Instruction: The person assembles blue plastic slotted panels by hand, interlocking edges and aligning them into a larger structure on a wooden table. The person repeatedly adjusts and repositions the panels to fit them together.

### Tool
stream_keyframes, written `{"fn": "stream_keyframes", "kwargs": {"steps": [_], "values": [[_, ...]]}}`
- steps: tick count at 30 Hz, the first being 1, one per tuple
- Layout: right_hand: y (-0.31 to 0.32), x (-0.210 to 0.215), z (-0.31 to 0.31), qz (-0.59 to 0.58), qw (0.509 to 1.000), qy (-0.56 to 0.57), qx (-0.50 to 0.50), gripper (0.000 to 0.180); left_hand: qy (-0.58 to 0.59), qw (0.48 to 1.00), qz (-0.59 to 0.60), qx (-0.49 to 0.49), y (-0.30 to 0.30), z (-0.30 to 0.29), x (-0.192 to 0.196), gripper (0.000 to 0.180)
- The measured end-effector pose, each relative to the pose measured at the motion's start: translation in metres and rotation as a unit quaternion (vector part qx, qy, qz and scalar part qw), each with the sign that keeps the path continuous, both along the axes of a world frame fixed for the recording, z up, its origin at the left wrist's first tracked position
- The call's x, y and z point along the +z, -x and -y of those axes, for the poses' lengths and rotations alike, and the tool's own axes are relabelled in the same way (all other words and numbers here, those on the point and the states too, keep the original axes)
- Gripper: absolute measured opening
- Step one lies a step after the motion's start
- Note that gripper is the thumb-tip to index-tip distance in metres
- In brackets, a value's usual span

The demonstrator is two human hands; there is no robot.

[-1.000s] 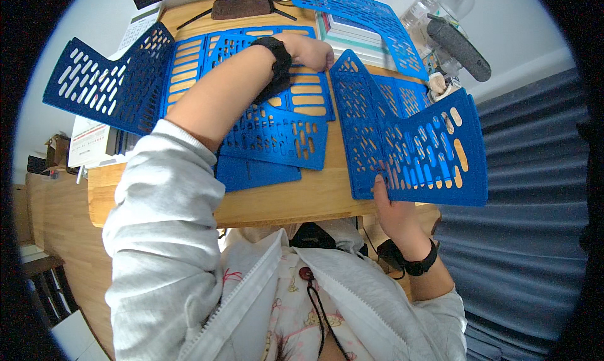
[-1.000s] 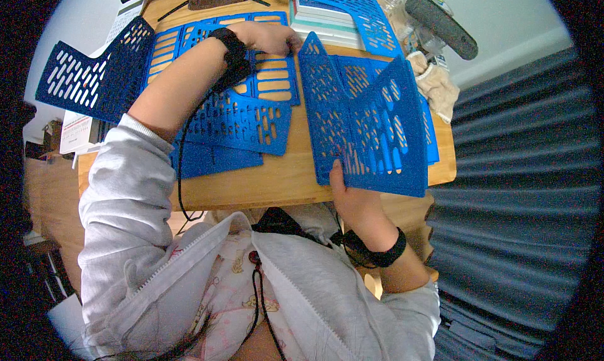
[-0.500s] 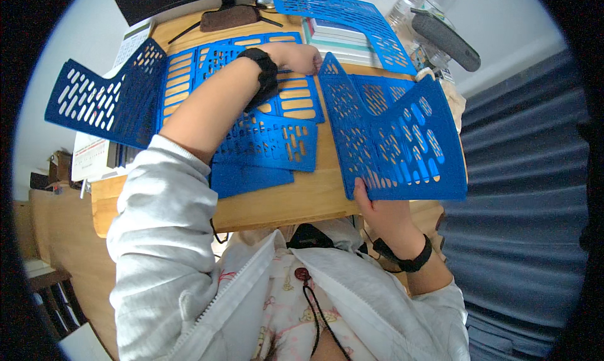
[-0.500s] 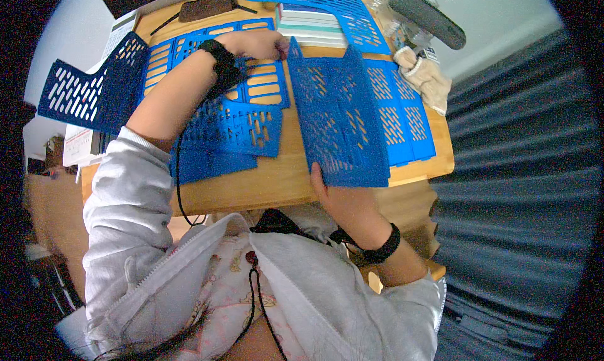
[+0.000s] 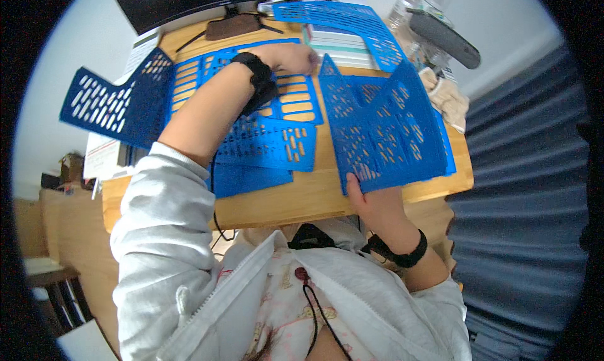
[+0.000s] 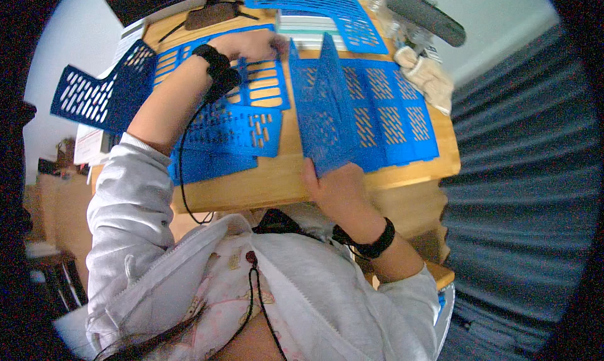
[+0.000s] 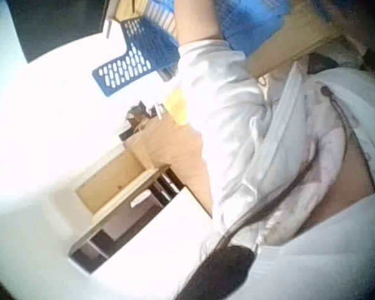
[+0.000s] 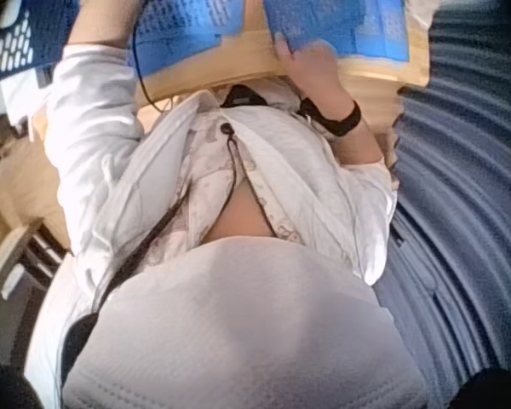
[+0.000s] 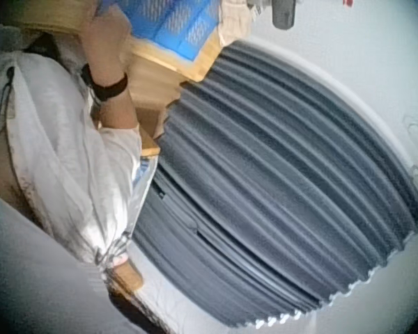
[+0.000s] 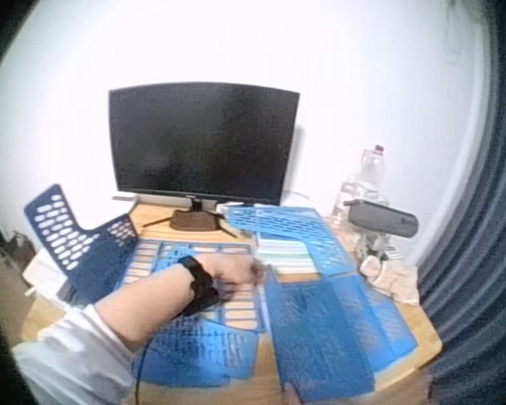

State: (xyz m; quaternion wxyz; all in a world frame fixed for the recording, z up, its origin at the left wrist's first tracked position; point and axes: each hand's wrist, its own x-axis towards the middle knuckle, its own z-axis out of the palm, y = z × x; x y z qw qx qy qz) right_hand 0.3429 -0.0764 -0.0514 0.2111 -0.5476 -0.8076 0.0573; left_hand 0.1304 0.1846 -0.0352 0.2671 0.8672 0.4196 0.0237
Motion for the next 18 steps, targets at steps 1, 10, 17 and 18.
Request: {"fn": "stream_keyframes", "kwargs": {"steps": [1, 10, 17, 18], "values": [[-0.001, 0.002, 0.001, -0.009, 1.0, -0.002, 0.001, 0.028, -0.02, 0.999, 0.027, 0.014, 0.007, 0.003, 0.01, 0.033], [-0.009, 0.005, 0.003, -0.053, 0.997, -0.024, 0.054, 0.023, -0.152, 0.984, 0.003, 0.089, 0.095, 0.077, 0.082, 0.038], [-0.01, 0.004, 0.003, -0.071, 0.992, -0.05, 0.093, 0.02, -0.191, 0.971, -0.109, 0.094, 0.123, 0.172, 0.05, 0.044], [-0.011, 0.004, 0.004, -0.083, 0.993, 0.003, 0.087, 0.02, -0.172, 0.975, -0.11, 0.089, 0.124, 0.183, 0.045, 0.045]]}}
